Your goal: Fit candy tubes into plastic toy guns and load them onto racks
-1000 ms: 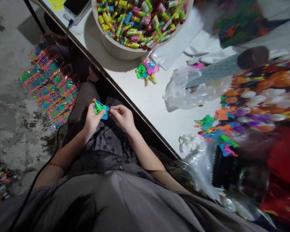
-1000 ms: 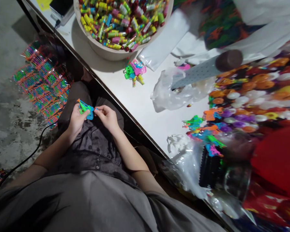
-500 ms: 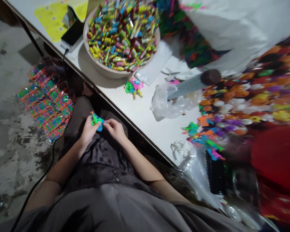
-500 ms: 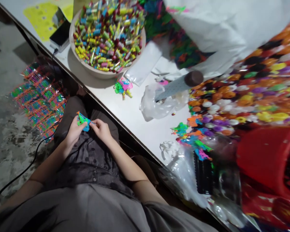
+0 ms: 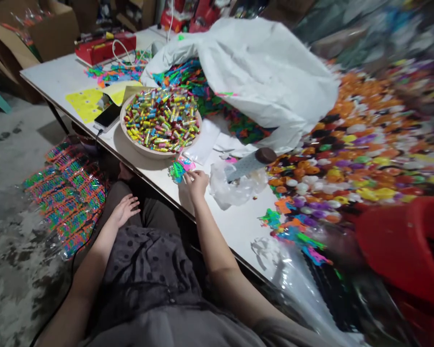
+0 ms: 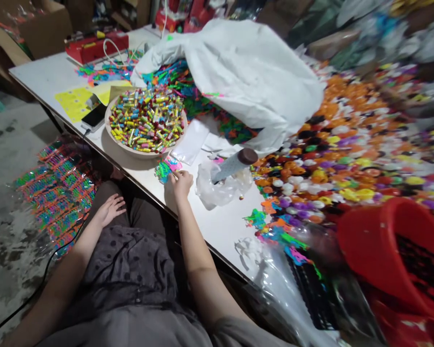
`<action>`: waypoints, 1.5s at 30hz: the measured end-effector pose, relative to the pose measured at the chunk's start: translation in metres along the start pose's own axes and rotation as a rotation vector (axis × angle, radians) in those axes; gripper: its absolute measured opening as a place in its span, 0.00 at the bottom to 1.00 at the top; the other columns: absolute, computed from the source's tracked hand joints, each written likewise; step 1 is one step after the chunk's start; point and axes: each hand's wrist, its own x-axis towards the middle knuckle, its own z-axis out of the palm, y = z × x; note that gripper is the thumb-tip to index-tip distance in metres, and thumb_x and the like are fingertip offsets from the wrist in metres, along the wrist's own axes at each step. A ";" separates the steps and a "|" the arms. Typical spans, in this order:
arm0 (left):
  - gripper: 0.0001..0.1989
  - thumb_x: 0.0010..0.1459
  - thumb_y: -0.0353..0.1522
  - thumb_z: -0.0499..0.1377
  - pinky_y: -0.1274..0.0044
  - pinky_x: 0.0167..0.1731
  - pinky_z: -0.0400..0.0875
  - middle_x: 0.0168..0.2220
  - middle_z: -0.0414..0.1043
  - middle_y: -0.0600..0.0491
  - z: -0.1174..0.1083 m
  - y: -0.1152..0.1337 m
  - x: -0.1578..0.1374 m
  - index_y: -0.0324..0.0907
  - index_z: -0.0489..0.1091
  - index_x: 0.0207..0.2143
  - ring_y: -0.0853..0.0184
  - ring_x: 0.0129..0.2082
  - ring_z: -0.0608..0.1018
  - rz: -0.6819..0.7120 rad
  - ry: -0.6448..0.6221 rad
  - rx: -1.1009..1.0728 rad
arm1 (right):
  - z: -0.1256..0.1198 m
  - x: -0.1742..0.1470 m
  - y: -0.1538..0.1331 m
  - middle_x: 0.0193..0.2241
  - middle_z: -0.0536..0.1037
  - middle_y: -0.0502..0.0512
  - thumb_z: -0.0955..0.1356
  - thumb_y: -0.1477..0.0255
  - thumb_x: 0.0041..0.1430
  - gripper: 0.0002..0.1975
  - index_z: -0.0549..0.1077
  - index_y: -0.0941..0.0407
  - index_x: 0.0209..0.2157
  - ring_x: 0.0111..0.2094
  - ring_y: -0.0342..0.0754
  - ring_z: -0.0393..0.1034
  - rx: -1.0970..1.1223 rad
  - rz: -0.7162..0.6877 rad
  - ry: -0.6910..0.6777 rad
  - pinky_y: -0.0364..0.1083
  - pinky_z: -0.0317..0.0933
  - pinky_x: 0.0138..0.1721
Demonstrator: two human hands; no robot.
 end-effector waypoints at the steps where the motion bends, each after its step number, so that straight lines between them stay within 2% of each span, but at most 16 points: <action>1: 0.14 0.53 0.31 0.60 0.66 0.42 0.72 0.41 0.70 0.50 -0.004 -0.002 0.002 0.44 0.64 0.42 0.67 0.39 0.76 0.004 -0.008 -0.023 | 0.000 0.005 0.002 0.40 0.73 0.65 0.66 0.63 0.53 0.19 0.76 0.60 0.41 0.43 0.57 0.65 -0.011 -0.002 0.046 0.58 0.58 0.47; 3: 0.13 0.54 0.32 0.59 0.68 0.41 0.72 0.42 0.70 0.50 -0.009 -0.005 0.005 0.44 0.65 0.43 0.66 0.40 0.76 0.012 -0.025 -0.039 | -0.003 0.014 -0.002 0.44 0.71 0.66 0.65 0.62 0.53 0.22 0.73 0.61 0.46 0.46 0.57 0.64 -0.005 -0.030 0.135 0.57 0.57 0.49; 5: 0.13 0.54 0.33 0.59 0.69 0.40 0.72 0.43 0.70 0.50 -0.010 -0.005 0.008 0.45 0.65 0.43 0.67 0.40 0.76 0.012 -0.042 -0.041 | -0.010 0.024 -0.015 0.44 0.72 0.64 0.64 0.63 0.55 0.20 0.73 0.60 0.45 0.47 0.55 0.64 0.038 -0.084 0.169 0.54 0.57 0.51; 10: 0.12 0.55 0.35 0.58 0.71 0.41 0.70 0.43 0.71 0.51 -0.011 -0.003 0.014 0.46 0.65 0.43 0.67 0.40 0.75 -0.011 -0.066 -0.035 | -0.023 0.043 -0.054 0.38 0.74 0.60 0.61 0.69 0.57 0.14 0.73 0.59 0.41 0.42 0.50 0.66 0.127 -0.238 0.075 0.49 0.59 0.48; 13: 0.12 0.56 0.35 0.58 0.72 0.41 0.70 0.43 0.70 0.51 -0.013 -0.004 0.013 0.46 0.65 0.43 0.67 0.41 0.75 -0.003 -0.072 -0.048 | -0.024 0.054 -0.063 0.37 0.74 0.59 0.60 0.72 0.57 0.14 0.74 0.59 0.39 0.40 0.49 0.66 0.164 -0.284 0.042 0.48 0.59 0.47; 17: 0.14 0.54 0.35 0.59 0.73 0.41 0.69 0.42 0.70 0.51 -0.014 -0.005 0.010 0.45 0.65 0.44 0.67 0.40 0.74 0.007 -0.077 -0.073 | -0.024 0.091 -0.048 0.39 0.74 0.59 0.58 0.74 0.57 0.15 0.73 0.60 0.39 0.39 0.46 0.67 0.216 -0.091 0.089 0.45 0.61 0.44; 20: 0.15 0.54 0.35 0.59 0.72 0.42 0.68 0.42 0.70 0.51 -0.011 -0.004 0.014 0.44 0.65 0.44 0.66 0.40 0.74 -0.019 -0.088 -0.091 | -0.023 0.140 -0.022 0.42 0.74 0.60 0.56 0.78 0.57 0.17 0.71 0.63 0.41 0.40 0.43 0.66 0.199 0.129 0.104 0.42 0.60 0.44; 22: 0.14 0.54 0.35 0.59 0.71 0.42 0.67 0.43 0.70 0.50 -0.008 -0.002 0.019 0.44 0.65 0.44 0.66 0.41 0.74 -0.058 -0.088 -0.095 | -0.016 0.175 -0.004 0.43 0.74 0.63 0.55 0.81 0.56 0.18 0.70 0.65 0.43 0.40 0.42 0.65 0.160 0.199 0.084 0.42 0.59 0.45; 28: 0.14 0.57 0.38 0.54 0.67 0.45 0.66 0.46 0.70 0.49 -0.005 0.013 0.038 0.46 0.66 0.45 0.63 0.43 0.74 -0.261 -0.023 -0.160 | 0.037 0.266 0.027 0.43 0.75 0.58 0.61 0.84 0.51 0.15 0.71 0.63 0.40 0.41 0.42 0.66 0.069 0.147 -0.079 0.41 0.58 0.49; 32: 0.20 0.57 0.45 0.49 0.58 0.55 0.57 0.50 0.69 0.49 -0.008 0.025 0.048 0.48 0.67 0.48 0.59 0.47 0.72 -0.415 0.096 -0.182 | 0.061 0.283 0.026 0.45 0.74 0.56 0.63 0.78 0.54 0.13 0.71 0.59 0.41 0.45 0.46 0.67 0.038 0.110 -0.106 0.45 0.61 0.50; 35: 0.23 0.54 0.50 0.50 0.56 0.59 0.49 0.51 0.69 0.50 -0.013 0.028 0.054 0.52 0.69 0.47 0.57 0.50 0.70 -0.453 0.151 -0.174 | 0.034 0.233 0.019 0.45 0.72 0.56 0.57 0.73 0.59 0.16 0.69 0.56 0.45 0.47 0.48 0.66 0.046 0.058 0.052 0.49 0.63 0.49; 38: 0.24 0.49 0.53 0.54 0.55 0.59 0.49 0.50 0.71 0.51 -0.023 0.026 0.056 0.55 0.70 0.46 0.56 0.49 0.71 -0.466 0.147 -0.161 | -0.034 0.138 0.020 0.43 0.70 0.56 0.55 0.69 0.60 0.16 0.70 0.53 0.42 0.49 0.53 0.66 -0.062 -0.002 0.223 0.56 0.63 0.48; 40: 0.24 0.48 0.53 0.56 0.55 0.57 0.52 0.50 0.72 0.51 -0.031 0.026 0.056 0.55 0.71 0.45 0.56 0.47 0.73 -0.493 0.118 -0.157 | -0.086 0.086 0.036 0.38 0.69 0.57 0.52 0.69 0.61 0.18 0.71 0.52 0.35 0.46 0.54 0.68 -0.192 0.061 0.398 0.57 0.64 0.47; 43: 0.24 0.47 0.52 0.57 0.57 0.54 0.60 0.49 0.73 0.51 -0.041 0.029 0.056 0.56 0.72 0.45 0.57 0.45 0.75 -0.510 0.108 -0.158 | -0.144 0.071 0.088 0.34 0.67 0.61 0.45 0.78 0.57 0.23 0.67 0.54 0.33 0.41 0.51 0.69 -0.438 0.354 0.967 0.55 0.64 0.45; 44: 0.24 0.47 0.53 0.57 0.58 0.53 0.61 0.48 0.74 0.52 -0.044 0.029 0.057 0.57 0.72 0.45 0.57 0.45 0.75 -0.506 0.119 -0.155 | -0.155 0.081 0.110 0.34 0.67 0.62 0.47 0.80 0.55 0.22 0.67 0.56 0.35 0.40 0.50 0.68 -0.485 0.422 0.975 0.53 0.64 0.44; 45: 0.24 0.47 0.53 0.56 0.59 0.53 0.62 0.48 0.74 0.52 -0.044 0.030 0.058 0.57 0.71 0.46 0.57 0.45 0.76 -0.499 0.131 -0.150 | -0.161 0.096 0.132 0.35 0.69 0.64 0.49 0.82 0.53 0.20 0.67 0.58 0.35 0.39 0.49 0.68 -0.516 0.469 0.885 0.51 0.64 0.44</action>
